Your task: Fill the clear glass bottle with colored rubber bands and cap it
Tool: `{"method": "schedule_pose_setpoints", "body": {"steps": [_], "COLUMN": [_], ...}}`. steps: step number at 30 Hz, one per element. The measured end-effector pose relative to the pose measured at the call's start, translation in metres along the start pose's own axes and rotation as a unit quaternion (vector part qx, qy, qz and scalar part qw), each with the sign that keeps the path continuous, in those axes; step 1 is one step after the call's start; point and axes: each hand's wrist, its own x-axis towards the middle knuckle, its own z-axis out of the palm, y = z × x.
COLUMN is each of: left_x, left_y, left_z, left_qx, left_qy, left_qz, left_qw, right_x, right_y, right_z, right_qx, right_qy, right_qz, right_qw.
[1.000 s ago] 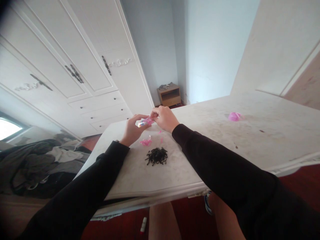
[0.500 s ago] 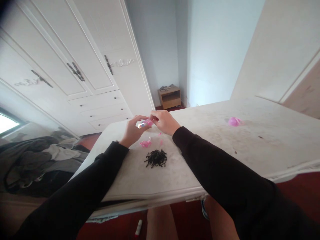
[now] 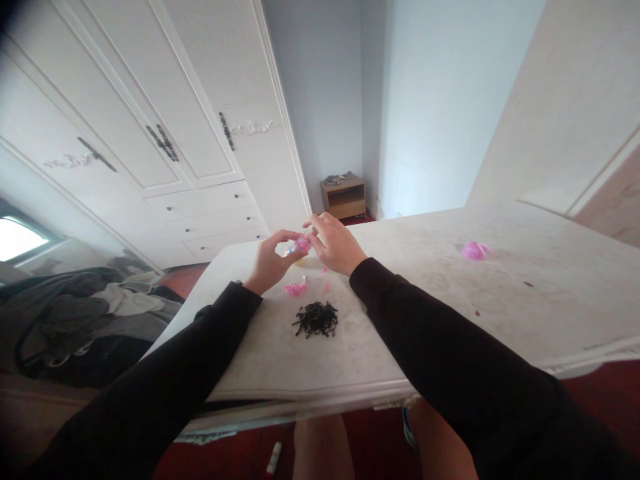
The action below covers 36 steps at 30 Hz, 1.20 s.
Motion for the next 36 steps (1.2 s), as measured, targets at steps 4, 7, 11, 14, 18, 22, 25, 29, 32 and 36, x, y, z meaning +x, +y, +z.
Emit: {"method": "schedule_pose_setpoints", "body": {"steps": [4,7,11,14,18,22,25,29,32,36], "left_x": [0.001,0.001,0.001,0.001,0.001,0.001,0.001,0.001,0.001,0.001], "left_y": [0.003,0.006,0.009,0.010,0.009,0.004,0.003,0.004,0.006,0.011], "left_z": [-0.001,-0.002,-0.002,-0.002,-0.002,-0.003,-0.003,-0.003,-0.003,-0.003], "left_qx": [-0.008,-0.008,0.006,-0.001,-0.001,-0.003,0.000,0.009,0.004,-0.009], "left_qy": [0.007,0.003,-0.015,-0.011,0.001,0.011,0.014,0.009,0.005,0.002], "left_qz": [0.004,0.016,0.049,0.046,0.018,-0.001,-0.010,-0.013,-0.005,0.018], "left_qw": [1.000,1.000,0.999,0.999,1.000,1.000,1.000,1.000,1.000,1.000], "right_x": [-0.002,-0.003,-0.003,-0.002,-0.001,-0.001,-0.001,0.000,-0.001,-0.002], "right_y": [-0.005,-0.009,-0.009,-0.008,-0.009,-0.011,-0.011,-0.012,-0.013,-0.016], "right_z": [0.000,0.002,0.003,-0.001,-0.006,-0.007,-0.008,-0.009,-0.008,-0.005], "right_qx": [-0.029,-0.059,-0.071,-0.035,-0.008,-0.019,-0.022,-0.028,-0.027,-0.042], "right_qy": [-0.072,-0.124,-0.166,-0.142,-0.062,0.002,0.022,0.000,-0.041,-0.100], "right_qz": [-0.002,-0.002,-0.015,0.010,0.021,0.018,0.023,0.032,0.027,0.010], "right_qw": [0.997,0.991,0.983,0.989,0.998,1.000,0.999,0.999,0.998,0.994]}}
